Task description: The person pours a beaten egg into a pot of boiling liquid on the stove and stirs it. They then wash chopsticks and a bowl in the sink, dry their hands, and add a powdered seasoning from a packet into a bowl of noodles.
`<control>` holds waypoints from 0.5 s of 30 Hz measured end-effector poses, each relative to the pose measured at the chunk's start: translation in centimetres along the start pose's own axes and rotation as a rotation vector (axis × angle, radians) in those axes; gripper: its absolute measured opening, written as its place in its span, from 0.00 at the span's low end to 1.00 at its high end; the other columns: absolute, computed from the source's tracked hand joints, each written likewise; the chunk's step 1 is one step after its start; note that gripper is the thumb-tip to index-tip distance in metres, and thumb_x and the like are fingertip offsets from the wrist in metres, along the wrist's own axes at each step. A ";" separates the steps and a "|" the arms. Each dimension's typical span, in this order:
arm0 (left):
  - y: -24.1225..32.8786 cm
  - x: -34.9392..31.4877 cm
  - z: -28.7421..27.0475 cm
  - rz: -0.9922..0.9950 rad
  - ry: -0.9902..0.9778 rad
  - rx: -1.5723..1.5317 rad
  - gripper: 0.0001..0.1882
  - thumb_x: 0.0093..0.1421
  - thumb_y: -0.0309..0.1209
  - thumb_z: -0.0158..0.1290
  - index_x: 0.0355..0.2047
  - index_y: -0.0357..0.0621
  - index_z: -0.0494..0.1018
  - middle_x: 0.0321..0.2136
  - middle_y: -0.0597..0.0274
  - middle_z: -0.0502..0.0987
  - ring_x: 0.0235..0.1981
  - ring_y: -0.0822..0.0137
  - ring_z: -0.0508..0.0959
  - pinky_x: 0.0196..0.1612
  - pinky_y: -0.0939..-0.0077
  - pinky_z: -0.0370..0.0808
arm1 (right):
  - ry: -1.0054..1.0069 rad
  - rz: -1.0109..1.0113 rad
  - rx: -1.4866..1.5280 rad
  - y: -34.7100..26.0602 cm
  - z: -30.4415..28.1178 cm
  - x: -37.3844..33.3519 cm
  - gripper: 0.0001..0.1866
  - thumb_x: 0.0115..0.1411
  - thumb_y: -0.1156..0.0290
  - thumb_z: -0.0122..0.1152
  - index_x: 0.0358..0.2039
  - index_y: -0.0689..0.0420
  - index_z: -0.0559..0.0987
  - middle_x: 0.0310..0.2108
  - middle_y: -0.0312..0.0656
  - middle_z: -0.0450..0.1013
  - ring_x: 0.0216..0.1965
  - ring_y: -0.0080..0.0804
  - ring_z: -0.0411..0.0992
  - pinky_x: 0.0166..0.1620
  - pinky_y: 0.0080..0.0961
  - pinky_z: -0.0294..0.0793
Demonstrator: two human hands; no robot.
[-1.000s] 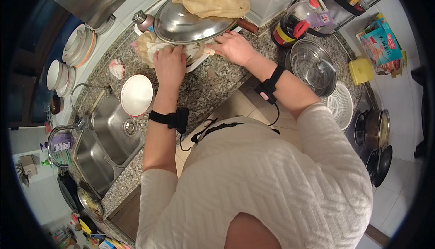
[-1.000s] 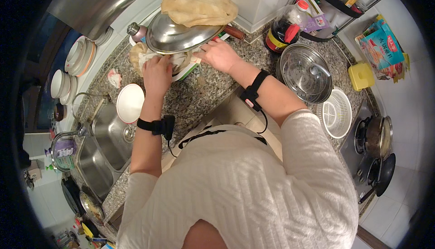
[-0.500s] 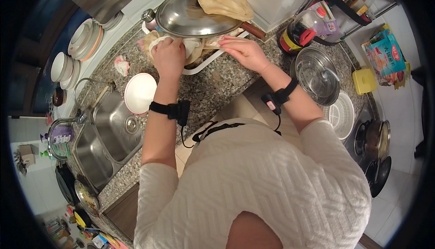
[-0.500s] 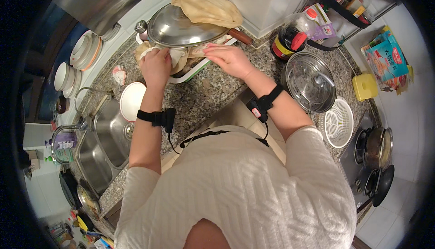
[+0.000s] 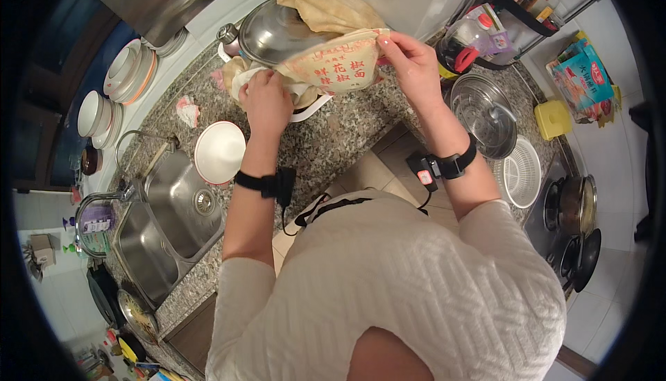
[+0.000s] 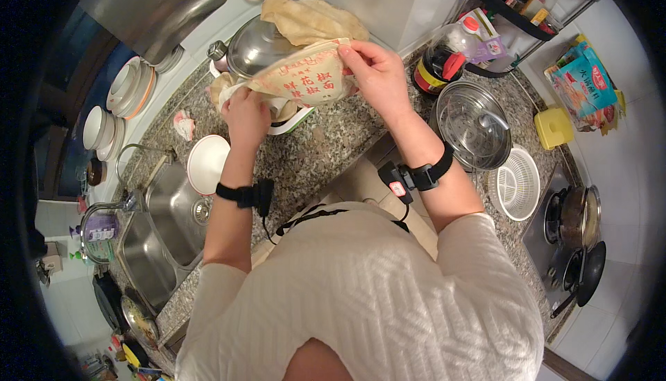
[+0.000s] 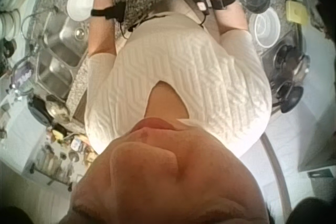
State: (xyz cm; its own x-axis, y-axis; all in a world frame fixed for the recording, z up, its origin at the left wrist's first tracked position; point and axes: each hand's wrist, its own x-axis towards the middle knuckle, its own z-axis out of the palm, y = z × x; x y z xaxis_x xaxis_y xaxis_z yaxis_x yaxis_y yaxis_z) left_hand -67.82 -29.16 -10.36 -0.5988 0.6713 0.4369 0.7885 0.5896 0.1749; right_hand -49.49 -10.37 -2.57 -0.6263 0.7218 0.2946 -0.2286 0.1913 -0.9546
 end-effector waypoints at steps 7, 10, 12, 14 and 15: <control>0.8 -3.8 -5.5 -0.058 -0.102 -1.034 0.39 0.55 0.30 0.61 0.67 0.45 0.60 0.62 0.50 0.64 0.64 0.54 0.64 0.62 0.57 0.62 | 0.012 0.123 0.070 -5.6 2.0 -2.0 0.11 0.64 0.66 0.63 0.39 0.61 0.83 0.29 0.33 0.78 0.27 0.17 0.74 0.30 0.15 0.74; 1.4 -4.5 -6.9 -0.231 -0.010 -1.433 0.28 0.63 0.33 0.59 0.62 0.37 0.66 0.57 0.55 0.72 0.57 0.66 0.70 0.59 0.70 0.66 | -0.076 0.112 0.140 -7.0 2.7 -3.6 0.11 0.65 0.68 0.61 0.39 0.63 0.83 0.31 0.34 0.79 0.29 0.18 0.74 0.31 0.17 0.76; 1.0 -5.6 -8.1 -0.243 0.056 -1.687 0.21 0.66 0.30 0.56 0.57 0.34 0.70 0.51 0.58 0.77 0.52 0.69 0.74 0.56 0.75 0.68 | -0.155 0.144 0.161 -7.4 3.0 -5.2 0.11 0.65 0.68 0.60 0.39 0.63 0.83 0.31 0.35 0.79 0.29 0.18 0.74 0.31 0.17 0.76; 0.6 -7.5 -8.9 -0.305 0.107 -1.728 0.13 0.67 0.27 0.53 0.50 0.35 0.76 0.43 0.63 0.80 0.43 0.76 0.76 0.52 0.80 0.70 | -0.260 0.170 0.082 -7.4 3.2 -7.0 0.10 0.64 0.70 0.61 0.40 0.64 0.83 0.31 0.34 0.79 0.30 0.18 0.74 0.34 0.17 0.76; 0.2 -8.7 -9.4 -0.327 0.117 -1.748 0.12 0.67 0.27 0.54 0.49 0.35 0.76 0.42 0.64 0.80 0.43 0.76 0.76 0.51 0.80 0.70 | -0.339 0.157 0.016 -7.2 3.1 -7.8 0.09 0.64 0.71 0.61 0.40 0.64 0.83 0.31 0.34 0.79 0.30 0.17 0.74 0.35 0.17 0.75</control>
State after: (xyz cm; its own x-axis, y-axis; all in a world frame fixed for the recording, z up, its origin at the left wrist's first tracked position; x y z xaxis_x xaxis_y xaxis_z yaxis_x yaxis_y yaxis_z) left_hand -61.13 -39.13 -5.84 -0.7954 0.5580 0.2366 -0.0854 -0.4898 0.8677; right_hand -45.23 -19.42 2.18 -0.8655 0.4793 0.1456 -0.1204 0.0831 -0.9892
